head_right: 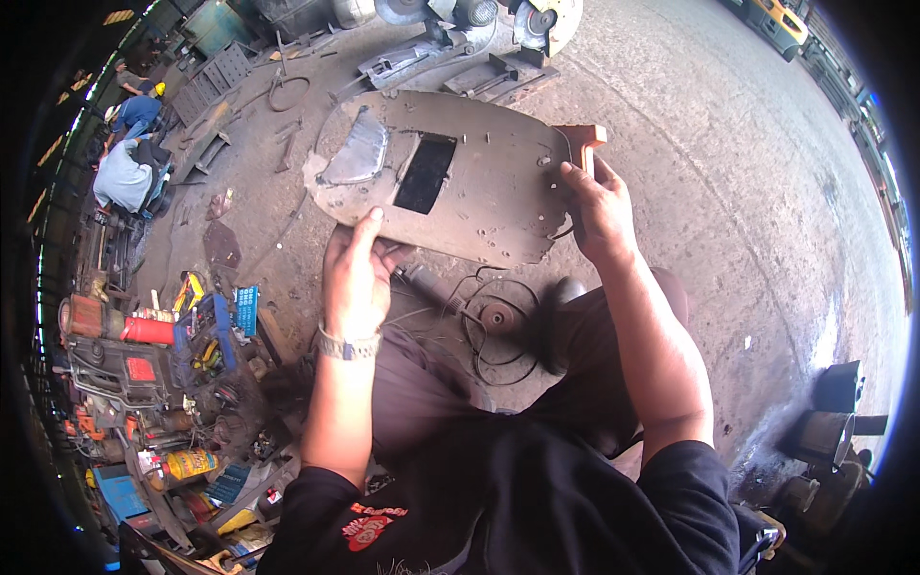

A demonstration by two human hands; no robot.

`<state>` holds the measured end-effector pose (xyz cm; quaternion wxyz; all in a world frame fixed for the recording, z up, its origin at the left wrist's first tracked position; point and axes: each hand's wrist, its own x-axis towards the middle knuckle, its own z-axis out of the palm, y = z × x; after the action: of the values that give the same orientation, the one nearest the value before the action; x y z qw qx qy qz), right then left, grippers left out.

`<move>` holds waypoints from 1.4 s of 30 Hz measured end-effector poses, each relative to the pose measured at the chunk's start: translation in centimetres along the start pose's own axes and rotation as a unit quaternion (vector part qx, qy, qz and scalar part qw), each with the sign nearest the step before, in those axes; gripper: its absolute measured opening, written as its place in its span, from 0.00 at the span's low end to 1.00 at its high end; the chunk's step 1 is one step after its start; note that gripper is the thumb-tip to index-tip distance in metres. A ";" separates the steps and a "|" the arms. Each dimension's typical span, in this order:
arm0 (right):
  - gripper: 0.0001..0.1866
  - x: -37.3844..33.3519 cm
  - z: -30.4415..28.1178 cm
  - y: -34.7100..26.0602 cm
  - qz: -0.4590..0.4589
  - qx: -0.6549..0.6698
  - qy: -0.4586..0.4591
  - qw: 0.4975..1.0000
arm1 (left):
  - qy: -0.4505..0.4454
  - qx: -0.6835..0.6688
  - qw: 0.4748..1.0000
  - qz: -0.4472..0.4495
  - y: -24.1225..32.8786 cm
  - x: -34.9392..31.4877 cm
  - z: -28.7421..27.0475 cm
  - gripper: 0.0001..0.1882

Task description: The person cleans a small metal block with a cloth, then picks up a larger curved metal piece and places the block onto it. They use a handheld tool to scrape or mark the surface of the larger piece while sitting on the floor.

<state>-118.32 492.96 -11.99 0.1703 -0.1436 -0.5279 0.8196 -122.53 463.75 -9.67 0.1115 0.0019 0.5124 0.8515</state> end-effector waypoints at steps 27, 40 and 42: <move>0.23 -0.2 -0.3 1.0 0.005 -0.043 -0.041 0.998 | 0.031 -0.030 0.979 0.201 -1.9 -5.0 -0.3 0.13; 0.25 -0.5 -0.2 0.8 0.006 -0.102 -0.016 0.995 | -0.036 -0.036 0.971 0.234 -3.2 -8.2 0.8 0.31; 0.25 -0.7 -0.3 0.9 -0.002 -0.098 -0.013 0.995 | -0.036 -0.048 0.969 0.240 -3.7 -8.4 0.8 0.31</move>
<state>-117.73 492.58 -12.85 0.1498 -0.1478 -0.6078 0.7657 -113.54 464.49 -11.57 -0.0775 0.1504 0.4511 0.8763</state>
